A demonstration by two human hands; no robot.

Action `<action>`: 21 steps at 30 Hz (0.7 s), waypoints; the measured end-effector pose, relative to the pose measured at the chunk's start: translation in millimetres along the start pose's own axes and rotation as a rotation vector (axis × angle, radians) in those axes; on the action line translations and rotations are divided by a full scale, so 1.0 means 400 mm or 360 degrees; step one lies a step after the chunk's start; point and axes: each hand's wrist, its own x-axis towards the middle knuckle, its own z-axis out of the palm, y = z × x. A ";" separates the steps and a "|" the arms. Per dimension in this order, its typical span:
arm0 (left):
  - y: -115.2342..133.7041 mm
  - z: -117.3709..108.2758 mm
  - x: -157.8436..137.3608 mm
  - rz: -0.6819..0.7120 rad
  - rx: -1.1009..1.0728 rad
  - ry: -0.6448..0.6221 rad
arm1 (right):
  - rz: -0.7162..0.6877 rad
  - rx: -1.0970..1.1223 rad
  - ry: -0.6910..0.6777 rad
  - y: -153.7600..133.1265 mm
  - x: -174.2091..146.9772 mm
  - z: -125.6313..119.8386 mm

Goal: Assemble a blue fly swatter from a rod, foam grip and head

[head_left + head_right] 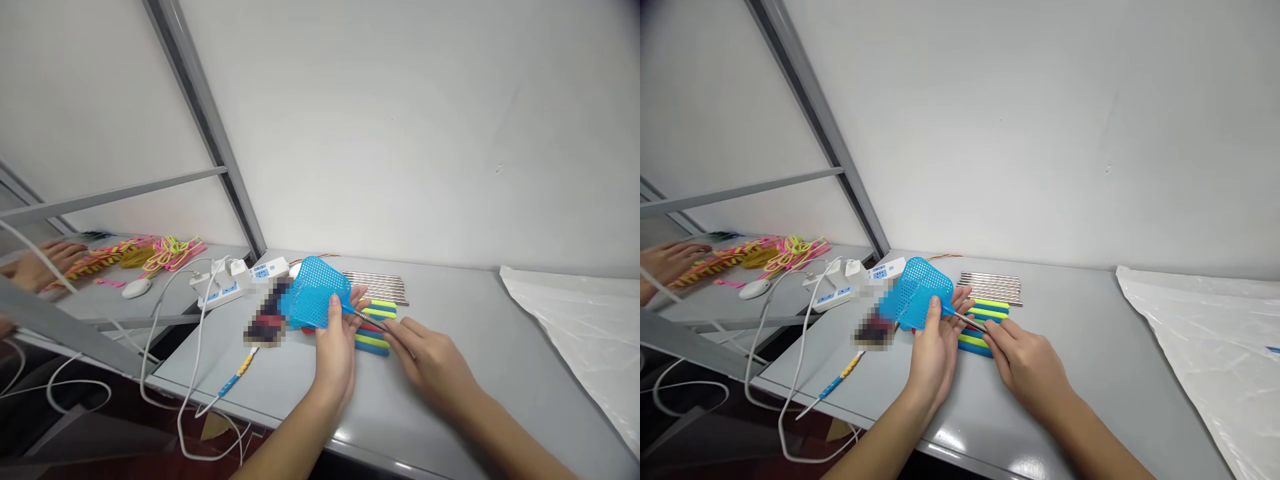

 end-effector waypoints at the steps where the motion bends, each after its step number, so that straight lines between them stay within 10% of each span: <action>1: -0.003 -0.001 -0.001 0.0009 0.0000 -0.0016 | 0.0017 0.0038 -0.0011 -0.006 0.001 0.000; 21: -0.016 -0.018 -0.030 -0.0098 0.0341 -0.0373 | 0.0306 0.0485 -0.0208 -0.018 -0.009 -0.020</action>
